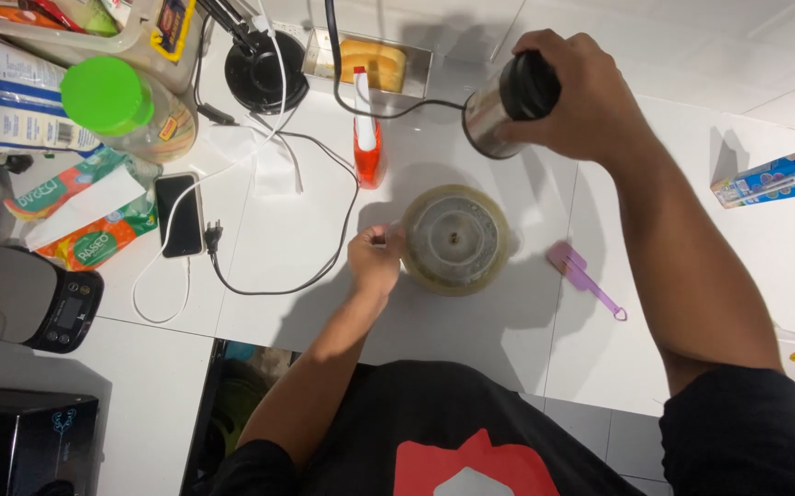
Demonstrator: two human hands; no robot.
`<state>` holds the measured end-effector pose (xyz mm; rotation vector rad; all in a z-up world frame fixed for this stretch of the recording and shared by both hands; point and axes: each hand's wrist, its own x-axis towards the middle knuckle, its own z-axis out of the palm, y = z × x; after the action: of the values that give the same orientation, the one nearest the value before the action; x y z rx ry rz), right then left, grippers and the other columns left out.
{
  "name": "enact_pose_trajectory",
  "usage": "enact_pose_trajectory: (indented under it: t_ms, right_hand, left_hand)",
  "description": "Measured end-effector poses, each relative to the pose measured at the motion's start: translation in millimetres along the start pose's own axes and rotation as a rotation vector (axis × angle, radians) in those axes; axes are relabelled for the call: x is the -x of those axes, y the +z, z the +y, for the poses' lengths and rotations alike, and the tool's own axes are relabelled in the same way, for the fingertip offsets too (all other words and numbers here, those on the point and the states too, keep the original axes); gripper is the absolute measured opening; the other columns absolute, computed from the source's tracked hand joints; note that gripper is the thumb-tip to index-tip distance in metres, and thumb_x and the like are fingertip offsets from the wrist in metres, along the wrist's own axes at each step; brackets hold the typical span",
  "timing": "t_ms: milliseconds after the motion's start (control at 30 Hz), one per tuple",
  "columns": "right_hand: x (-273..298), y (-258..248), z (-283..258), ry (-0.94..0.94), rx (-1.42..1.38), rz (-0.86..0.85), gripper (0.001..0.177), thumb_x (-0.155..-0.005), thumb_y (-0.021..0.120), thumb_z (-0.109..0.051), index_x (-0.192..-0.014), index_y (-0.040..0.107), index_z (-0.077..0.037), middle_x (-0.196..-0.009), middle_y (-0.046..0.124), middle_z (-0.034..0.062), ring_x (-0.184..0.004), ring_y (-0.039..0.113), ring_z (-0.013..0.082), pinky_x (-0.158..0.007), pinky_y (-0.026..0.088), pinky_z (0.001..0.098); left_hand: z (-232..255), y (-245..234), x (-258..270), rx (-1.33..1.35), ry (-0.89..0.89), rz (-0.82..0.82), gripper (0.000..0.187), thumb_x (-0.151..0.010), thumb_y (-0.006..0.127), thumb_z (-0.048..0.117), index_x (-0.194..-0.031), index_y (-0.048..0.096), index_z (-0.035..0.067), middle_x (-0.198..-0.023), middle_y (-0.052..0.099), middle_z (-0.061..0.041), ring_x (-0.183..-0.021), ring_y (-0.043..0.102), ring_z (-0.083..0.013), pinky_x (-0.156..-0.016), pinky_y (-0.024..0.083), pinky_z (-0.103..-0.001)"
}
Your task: The person prepares a pumpkin puree by placing cooked pumpkin pieces into a blender, adding liquid from a carton, and blending the mixture until smooth.
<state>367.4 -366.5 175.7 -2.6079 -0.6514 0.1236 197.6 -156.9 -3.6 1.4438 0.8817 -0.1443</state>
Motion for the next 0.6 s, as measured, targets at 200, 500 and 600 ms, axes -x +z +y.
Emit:
enact_pose_trajectory:
  t_ms: [200, 500, 600]
  right_hand:
    - [64, -2, -59, -0.015, 0.026, -0.170, 0.082, -0.068, 0.089, -0.037, -0.140, 0.053, -0.024, -0.124, 0.053, 0.0189, -0.103, 0.060, 0.0391, -0.086, 0.052, 0.0486]
    - [82, 50, -68, 0.039, 0.106, -0.188, 0.085, -0.070, 0.091, -0.029, -0.145, 0.051, -0.028, -0.126, 0.054, 0.0235, -0.110, 0.065, 0.0544, -0.095, 0.056, 0.0621]
    - [77, 63, -62, 0.027, 0.142, -0.185, 0.087, -0.070, 0.091, -0.028, -0.147, 0.050, -0.025, -0.127, 0.052, 0.0244, -0.112, 0.064, 0.0546, -0.096, 0.056, 0.0624]
  left_hand:
    - [-16, 11, -24, -0.171, 0.207, 0.096, 0.033, -0.084, 0.069, 0.033, -0.103, 0.076, 0.007, -0.094, 0.075, -0.003, -0.088, 0.069, -0.0198, -0.080, 0.054, -0.035]
    - [-36, 30, -47, -0.269, 0.222, 0.197, 0.029, -0.083, 0.074, 0.041, -0.102, 0.077, 0.019, -0.091, 0.075, -0.003, -0.096, 0.072, -0.0296, -0.086, 0.054, -0.041]
    - [-36, 34, -45, -0.255, 0.179, 0.226, 0.028, -0.082, 0.073, 0.043, -0.102, 0.076, 0.023, -0.091, 0.074, 0.001, -0.097, 0.072, -0.0258, -0.086, 0.053, -0.040]
